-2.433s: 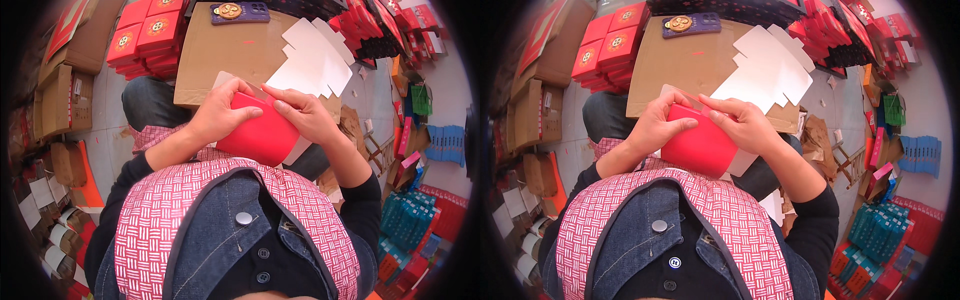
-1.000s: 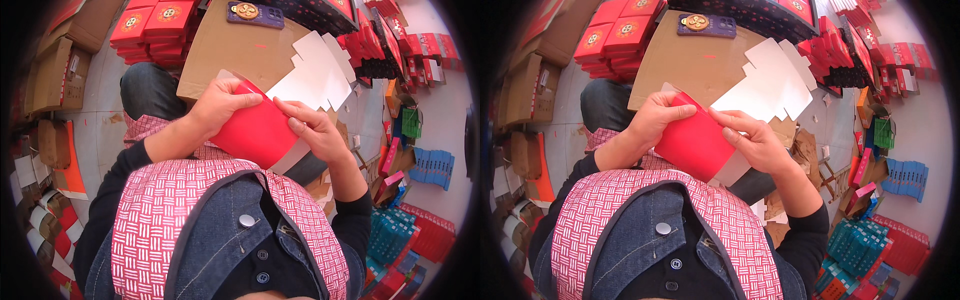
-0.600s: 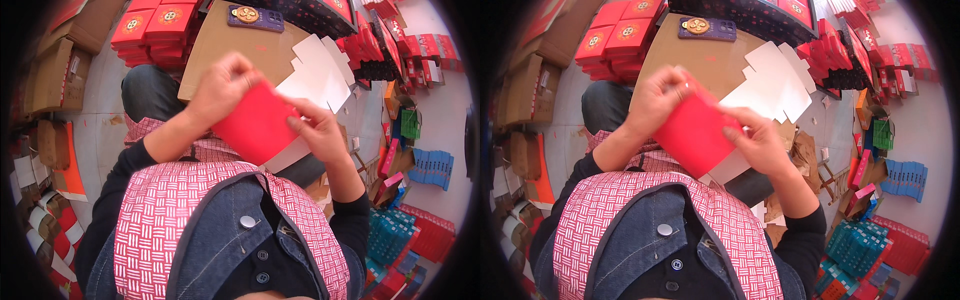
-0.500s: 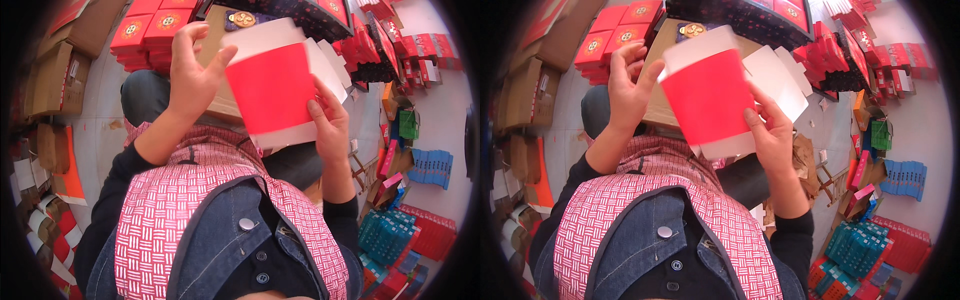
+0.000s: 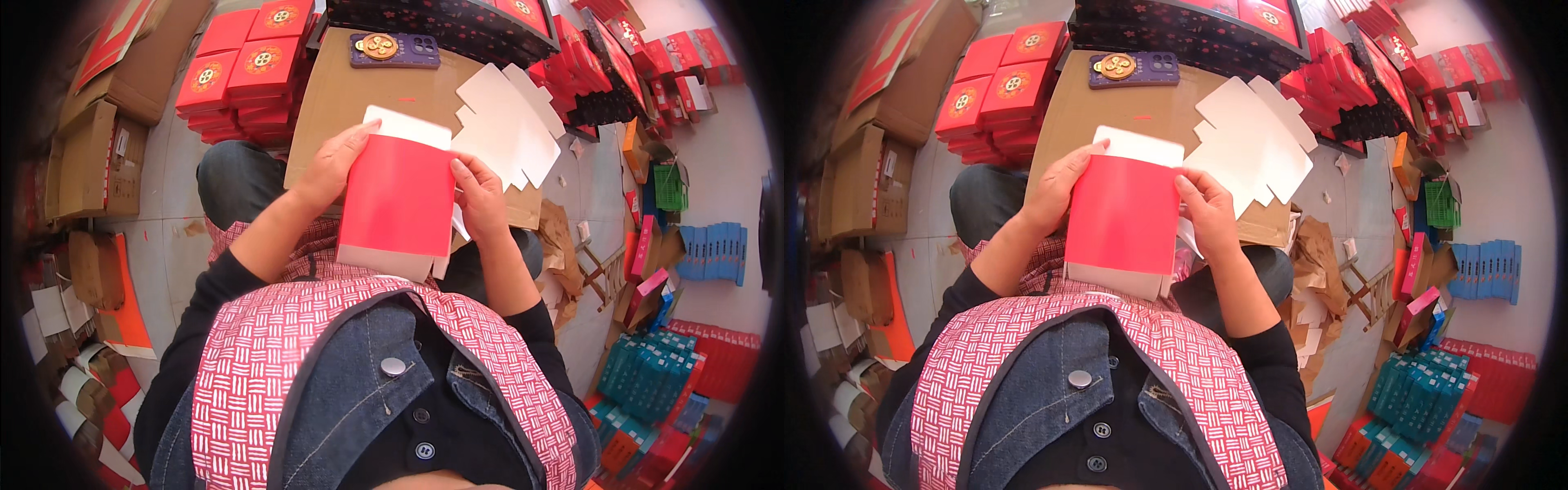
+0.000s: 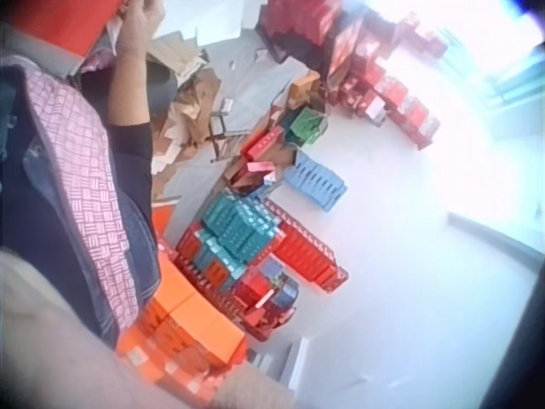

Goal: The person assembles small red boxes by folding red paper around white cardboard inserts. They repeatedly pick up a red sheet, wrap it around a white insert, fold the edges, and place the finished box into a stack.

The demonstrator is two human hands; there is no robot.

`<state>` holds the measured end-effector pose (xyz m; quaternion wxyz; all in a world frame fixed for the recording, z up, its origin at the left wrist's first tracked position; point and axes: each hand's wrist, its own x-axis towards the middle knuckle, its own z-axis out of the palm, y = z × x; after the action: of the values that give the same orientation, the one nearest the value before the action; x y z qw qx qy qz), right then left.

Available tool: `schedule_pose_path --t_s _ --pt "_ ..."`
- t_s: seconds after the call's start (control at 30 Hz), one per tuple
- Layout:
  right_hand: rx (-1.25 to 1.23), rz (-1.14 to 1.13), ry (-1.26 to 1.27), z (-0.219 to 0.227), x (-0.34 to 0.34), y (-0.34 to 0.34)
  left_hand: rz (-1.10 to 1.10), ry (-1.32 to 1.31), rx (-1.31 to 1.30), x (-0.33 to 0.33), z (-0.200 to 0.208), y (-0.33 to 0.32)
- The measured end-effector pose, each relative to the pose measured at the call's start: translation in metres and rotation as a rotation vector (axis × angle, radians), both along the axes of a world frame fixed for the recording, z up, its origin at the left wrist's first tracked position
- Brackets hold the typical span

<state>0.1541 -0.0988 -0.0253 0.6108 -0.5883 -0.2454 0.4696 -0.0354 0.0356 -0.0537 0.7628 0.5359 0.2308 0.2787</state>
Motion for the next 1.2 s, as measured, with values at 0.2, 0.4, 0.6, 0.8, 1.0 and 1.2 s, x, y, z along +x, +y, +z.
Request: schedule_pose_path --t_s 0.2,0.4,0.6,0.8,1.0,1.2 --pt "0.152 0.009 0.016 -0.022 0.018 -0.003 -0.164 -0.03 -0.204 -0.001 -0.011 0.019" --pt "0.463 -0.079 -0.308 -0.013 0.023 0.021 0.064 -0.096 0.028 0.02 0.01 0.031" --pt "0.1 0.27 -0.308 0.027 0.044 0.042 -0.002 0.013 0.114 0.026 0.015 0.023" --pt "-0.179 0.453 -0.009 0.043 0.053 0.075 -0.03 -0.048 0.181 0.027 0.021 0.018" --pt "-0.214 0.617 0.024 0.045 0.044 0.07 -0.033 -0.009 0.223 0.022 0.023 0.022" --pt "-0.235 0.593 0.026 0.047 0.036 0.069 -0.064 -0.002 0.218 0.02 0.023 0.024"
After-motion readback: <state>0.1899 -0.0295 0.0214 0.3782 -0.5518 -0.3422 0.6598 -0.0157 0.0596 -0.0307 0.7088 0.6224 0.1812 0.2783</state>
